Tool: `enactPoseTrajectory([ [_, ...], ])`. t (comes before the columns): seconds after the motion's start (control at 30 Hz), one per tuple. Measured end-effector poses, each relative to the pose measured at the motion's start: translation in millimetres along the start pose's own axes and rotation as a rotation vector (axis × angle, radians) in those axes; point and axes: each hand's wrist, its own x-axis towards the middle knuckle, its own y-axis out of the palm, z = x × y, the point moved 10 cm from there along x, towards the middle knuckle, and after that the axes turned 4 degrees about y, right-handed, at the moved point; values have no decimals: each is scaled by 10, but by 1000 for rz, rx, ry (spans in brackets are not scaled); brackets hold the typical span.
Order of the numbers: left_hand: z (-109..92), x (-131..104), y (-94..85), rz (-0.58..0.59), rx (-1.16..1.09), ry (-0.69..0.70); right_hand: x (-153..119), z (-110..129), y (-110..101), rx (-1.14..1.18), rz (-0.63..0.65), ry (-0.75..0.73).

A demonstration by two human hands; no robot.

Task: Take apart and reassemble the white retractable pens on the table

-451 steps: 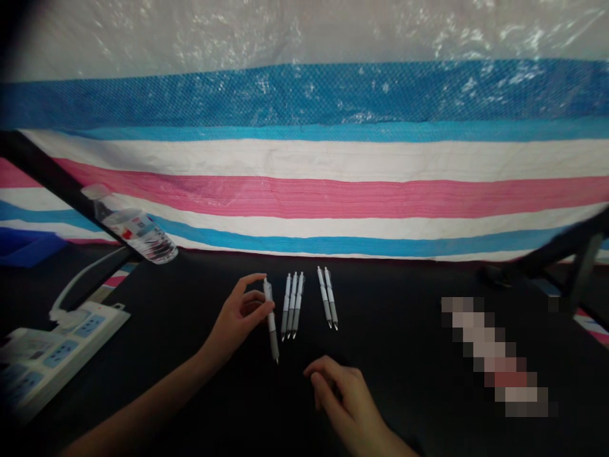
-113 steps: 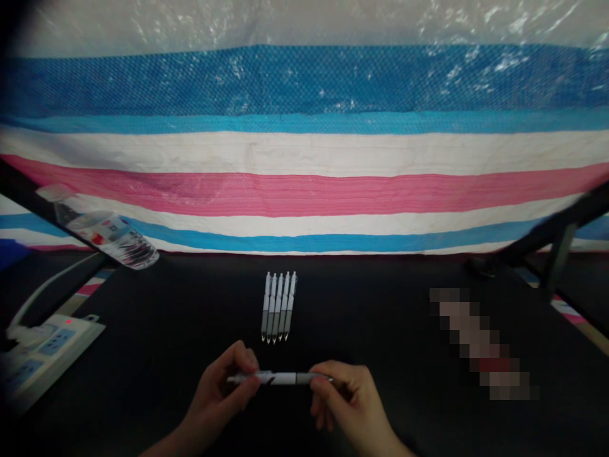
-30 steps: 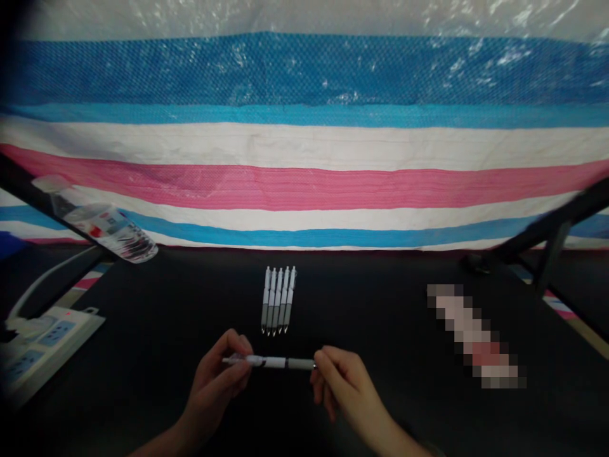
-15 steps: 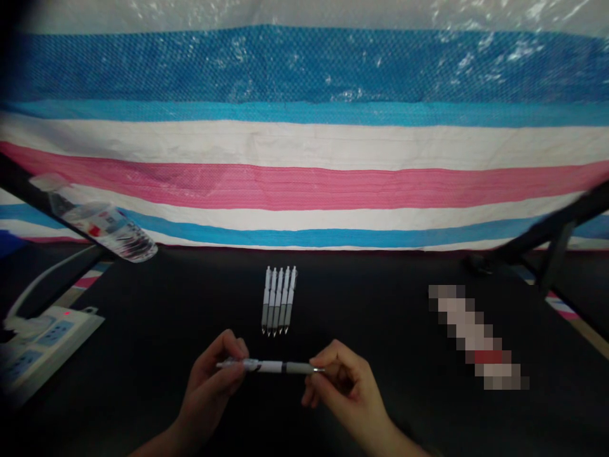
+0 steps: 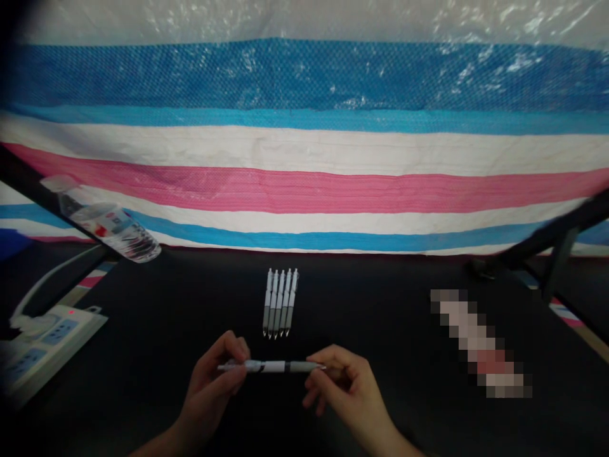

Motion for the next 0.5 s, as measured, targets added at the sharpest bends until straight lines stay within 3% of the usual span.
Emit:
enactPoseTrajectory([
  [0.23, 58, 36, -46, -53, -64, -80, -86, 140, -119, -41, -60, -156],
  [0.5, -192, 133, -229, -234, -163, 48, -111, 217, -366, 121, -171, -231],
])
